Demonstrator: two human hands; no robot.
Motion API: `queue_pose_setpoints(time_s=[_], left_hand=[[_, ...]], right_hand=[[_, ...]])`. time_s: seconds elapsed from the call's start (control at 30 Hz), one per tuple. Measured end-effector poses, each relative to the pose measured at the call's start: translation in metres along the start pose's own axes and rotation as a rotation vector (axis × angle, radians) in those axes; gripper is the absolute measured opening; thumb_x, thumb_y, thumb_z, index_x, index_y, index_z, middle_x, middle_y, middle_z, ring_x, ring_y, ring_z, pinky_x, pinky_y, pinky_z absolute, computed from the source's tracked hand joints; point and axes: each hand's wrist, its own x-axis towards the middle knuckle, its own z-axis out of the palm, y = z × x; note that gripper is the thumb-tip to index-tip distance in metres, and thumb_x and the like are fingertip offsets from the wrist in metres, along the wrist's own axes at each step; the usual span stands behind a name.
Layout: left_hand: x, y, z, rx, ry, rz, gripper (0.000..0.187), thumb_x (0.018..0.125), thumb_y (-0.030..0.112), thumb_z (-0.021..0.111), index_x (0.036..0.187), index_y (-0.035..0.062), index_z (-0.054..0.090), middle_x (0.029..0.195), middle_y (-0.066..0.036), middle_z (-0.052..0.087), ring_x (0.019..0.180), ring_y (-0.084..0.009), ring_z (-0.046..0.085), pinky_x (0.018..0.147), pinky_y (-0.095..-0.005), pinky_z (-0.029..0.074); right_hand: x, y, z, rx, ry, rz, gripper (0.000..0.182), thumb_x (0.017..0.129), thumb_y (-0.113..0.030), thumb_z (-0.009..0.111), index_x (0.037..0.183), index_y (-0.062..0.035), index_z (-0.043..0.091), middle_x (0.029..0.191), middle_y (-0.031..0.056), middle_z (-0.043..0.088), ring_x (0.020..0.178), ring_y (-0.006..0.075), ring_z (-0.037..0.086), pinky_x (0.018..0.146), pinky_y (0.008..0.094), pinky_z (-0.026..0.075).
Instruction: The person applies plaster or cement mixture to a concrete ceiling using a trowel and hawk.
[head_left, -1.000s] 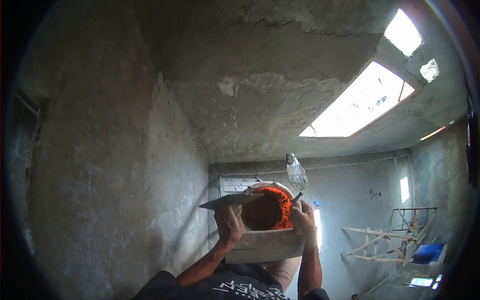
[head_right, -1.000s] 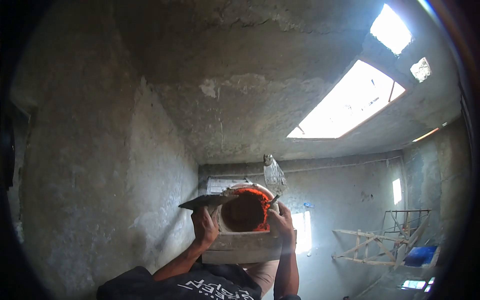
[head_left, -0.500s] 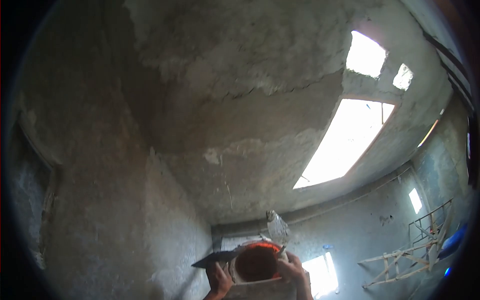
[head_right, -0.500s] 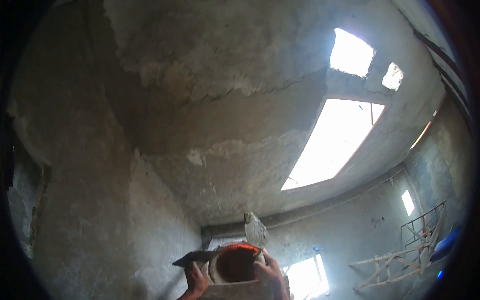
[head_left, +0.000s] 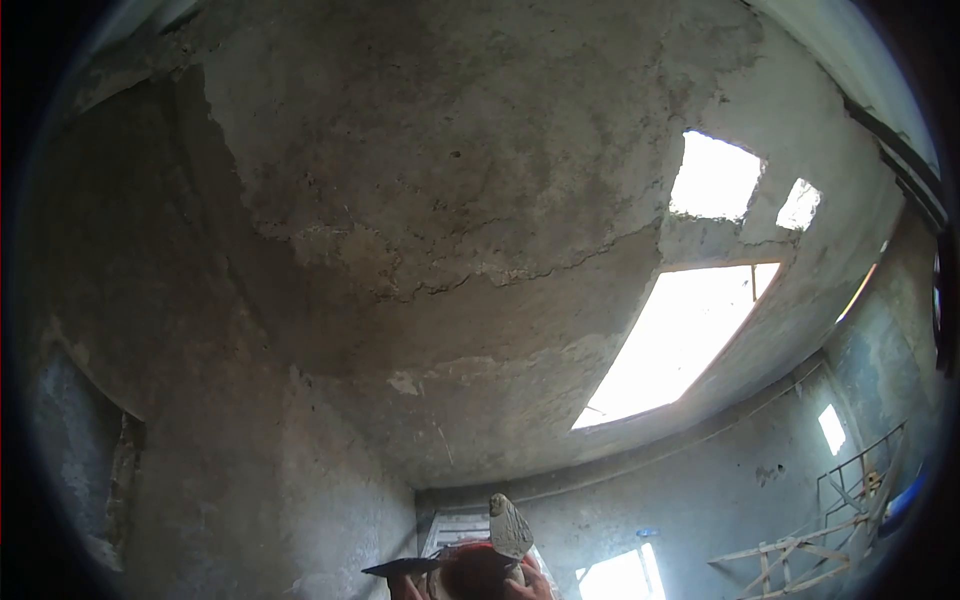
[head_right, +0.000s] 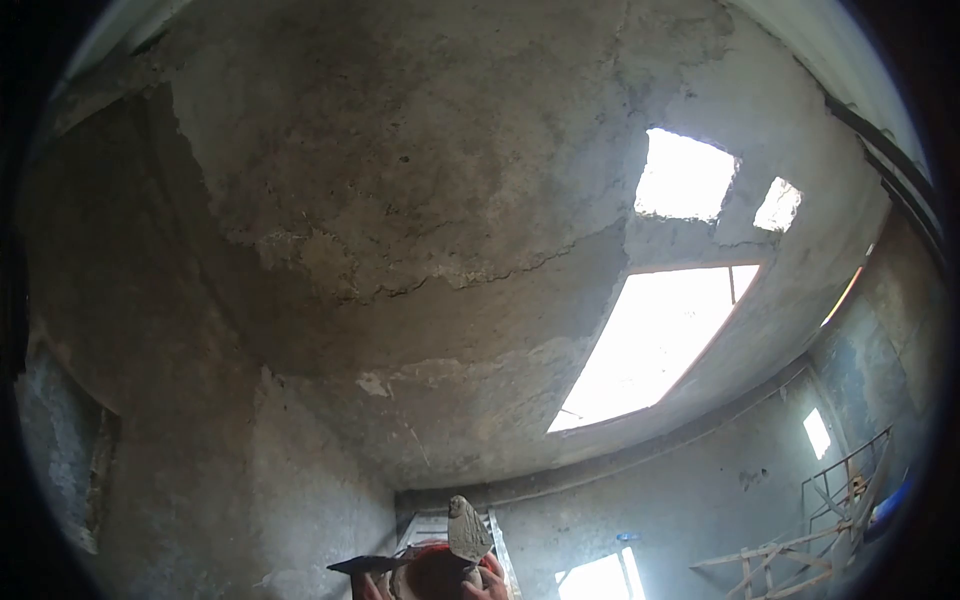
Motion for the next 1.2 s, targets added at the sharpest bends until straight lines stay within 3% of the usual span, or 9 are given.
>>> queue_pose_setpoints(time_s=[0.03,0.1,0.13,0.17,0.23,0.37,0.53,0.6,1.2], left_hand=[[0.002,0.0,-0.005,0.023,-0.002,0.005,0.041,0.087,0.017,0.057,0.118,-0.0065,0.045,0.103,-0.025,0.058,0.09,-0.0406,0.056,0.082,-0.0463,0.043],[-0.006,0.005,-0.013,0.059,-0.022,0.007,0.04,0.086,0.017,0.057,0.116,-0.0075,0.045,0.102,-0.026,0.057,0.09,-0.0421,0.056,0.082,-0.047,0.043],[-0.016,0.008,-0.021,0.078,-0.042,0.004,0.04,0.086,0.017,0.057,0.115,-0.008,0.046,0.102,-0.027,0.057,0.09,-0.0428,0.056,0.082,-0.0474,0.043],[-0.027,0.012,-0.031,0.097,-0.062,0.004,0.04,0.086,0.017,0.057,0.114,-0.0085,0.046,0.102,-0.027,0.057,0.09,-0.0436,0.055,0.082,-0.0477,0.042],[-0.038,0.016,-0.044,0.132,-0.089,0.018,0.039,0.086,0.017,0.057,0.113,-0.0095,0.047,0.102,-0.029,0.056,0.09,-0.0451,0.055,0.083,-0.0484,0.042],[-0.01,0.032,-0.064,-0.109,-0.393,-0.329,0.048,0.087,0.019,0.057,0.121,-0.0103,0.04,0.117,-0.033,0.047,0.107,-0.0484,0.046,0.096,-0.0506,0.034],[-0.021,0.023,-0.054,-0.084,-0.358,-0.207,0.044,0.087,0.016,0.055,0.118,-0.011,0.041,0.111,-0.034,0.049,0.103,-0.0487,0.047,0.094,-0.0516,0.035],[-0.038,0.014,-0.044,0.032,-0.242,-0.045,0.044,0.087,0.016,0.055,0.119,-0.0109,0.042,0.115,-0.033,0.049,0.108,-0.0462,0.048,0.095,-0.0502,0.035],[-0.046,0.007,-0.02,-0.004,-0.382,-0.155,0.044,0.086,0.02,0.056,0.116,-0.0101,0.044,0.106,-0.033,0.053,0.097,-0.0456,0.053,0.087,-0.0485,0.041]], right_hand=[[0.008,0.014,-0.004,0.0,-0.005,0.019,0.025,0.082,-0.011,0.057,0.106,-0.0069,0.053,0.069,-0.0042,0.047,0.05,0.0049,0.044,0.041,0.0211,0.036],[0.011,0.019,-0.017,-0.453,-0.096,-0.626,0.045,0.074,-0.014,0.066,0.117,-0.0053,0.057,0.12,0.0159,0.052,0.114,0.0262,0.05,0.09,0.0353,0.045],[0.007,0.004,-0.022,-0.129,-0.172,0.03,0.04,0.073,-0.018,0.068,0.109,-0.0032,0.062,0.138,0.0212,0.035,0.132,0.0336,0.029,0.104,0.0404,0.032],[0.004,0.008,-0.024,-0.16,-0.195,0.164,0.043,0.073,-0.022,0.069,0.11,-0.0009,0.061,0.143,0.0197,0.027,0.133,0.0328,0.027,0.105,0.0398,0.03],[0.003,-0.004,-0.023,-0.095,-0.166,0.255,0.045,0.073,-0.022,0.069,0.11,0.0001,0.06,0.141,0.0196,0.032,0.132,0.0308,0.03,0.104,0.0379,0.031],[0.002,-0.009,-0.027,0.014,-0.095,0.232,0.034,0.079,-0.016,0.064,0.108,-0.0001,0.058,0.087,0.0039,0.061,0.075,0.0106,0.059,0.067,0.026,0.05],[0.029,-0.111,-0.023,0.18,-0.011,0.433,0.033,0.081,-0.016,0.062,0.108,0.0017,0.055,0.076,0.0061,0.06,0.062,0.0144,0.061,0.055,0.0279,0.052],[0.038,-0.114,-0.025,0.174,-0.013,0.413,0.029,0.082,-0.014,0.06,0.106,0.0009,0.054,0.077,0.0051,0.058,0.063,0.0137,0.06,0.054,0.0287,0.052],[-0.002,-0.19,0.006,0.118,0.017,0.411,0.026,0.083,-0.013,0.058,0.105,-0.0008,0.053,0.076,0.0047,0.058,0.063,0.0121,0.057,0.057,0.0266,0.048]])
